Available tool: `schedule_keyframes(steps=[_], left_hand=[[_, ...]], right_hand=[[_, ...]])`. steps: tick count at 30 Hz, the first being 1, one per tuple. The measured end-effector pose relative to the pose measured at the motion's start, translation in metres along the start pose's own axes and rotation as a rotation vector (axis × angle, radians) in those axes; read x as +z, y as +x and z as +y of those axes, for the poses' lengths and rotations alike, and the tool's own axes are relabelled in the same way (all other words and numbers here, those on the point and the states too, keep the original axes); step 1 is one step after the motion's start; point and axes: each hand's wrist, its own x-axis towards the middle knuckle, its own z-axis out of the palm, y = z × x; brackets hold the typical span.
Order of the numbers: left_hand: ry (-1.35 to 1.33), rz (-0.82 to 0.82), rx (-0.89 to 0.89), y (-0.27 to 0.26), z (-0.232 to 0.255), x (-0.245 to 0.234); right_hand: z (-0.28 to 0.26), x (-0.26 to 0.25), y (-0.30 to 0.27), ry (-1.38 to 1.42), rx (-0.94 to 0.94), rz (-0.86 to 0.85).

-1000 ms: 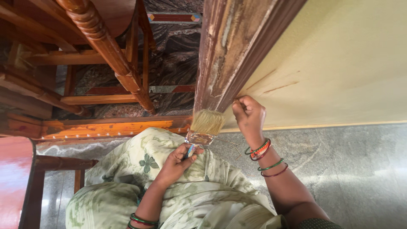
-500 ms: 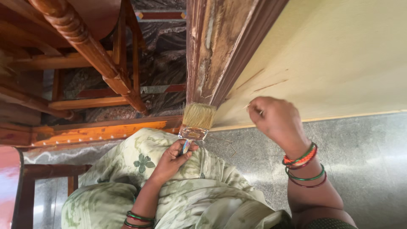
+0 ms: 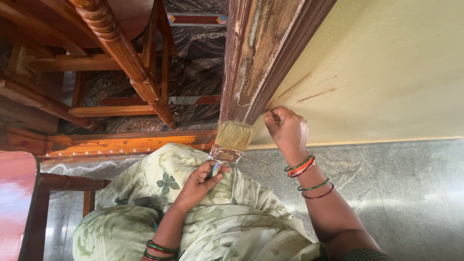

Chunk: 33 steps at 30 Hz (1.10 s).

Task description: The person sits on the floor and uses a brush to clean a wooden chair and a nearby door frame. They scrub the chair seat and legs, then move to the door frame to remove debris from the wood grain.

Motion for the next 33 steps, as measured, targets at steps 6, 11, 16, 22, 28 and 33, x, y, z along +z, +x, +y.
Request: schedule_keyframes(steps=[6, 11, 16, 22, 28, 33], left_hand=[[0.026, -0.019, 0.004, 0.002, 0.004, 0.002], [0.014, -0.027, 0.011, 0.003, 0.003, 0.0], [0.009, -0.023, 0.0, 0.002, -0.001, -0.001], [0.014, 0.007, -0.011, 0.008, -0.006, -0.002], [0.059, 0.035, 0.052, 0.011, 0.007, 0.011], [-0.025, 0.05, 0.025, -0.006, 0.055, 0.037]], right_hand=[[0.004, 0.016, -0.006, 0.211, 0.204, -0.026], [0.017, 0.038, -0.009, 0.445, 0.089, 0.113], [0.017, 0.003, 0.011, 0.419, -0.081, 0.163], [0.005, -0.082, 0.014, -0.402, -0.004, -0.316], [-0.004, -0.026, -0.048, -0.171, -0.141, -0.616], [-0.029, -0.009, -0.079, 0.198, -0.414, -0.151]])
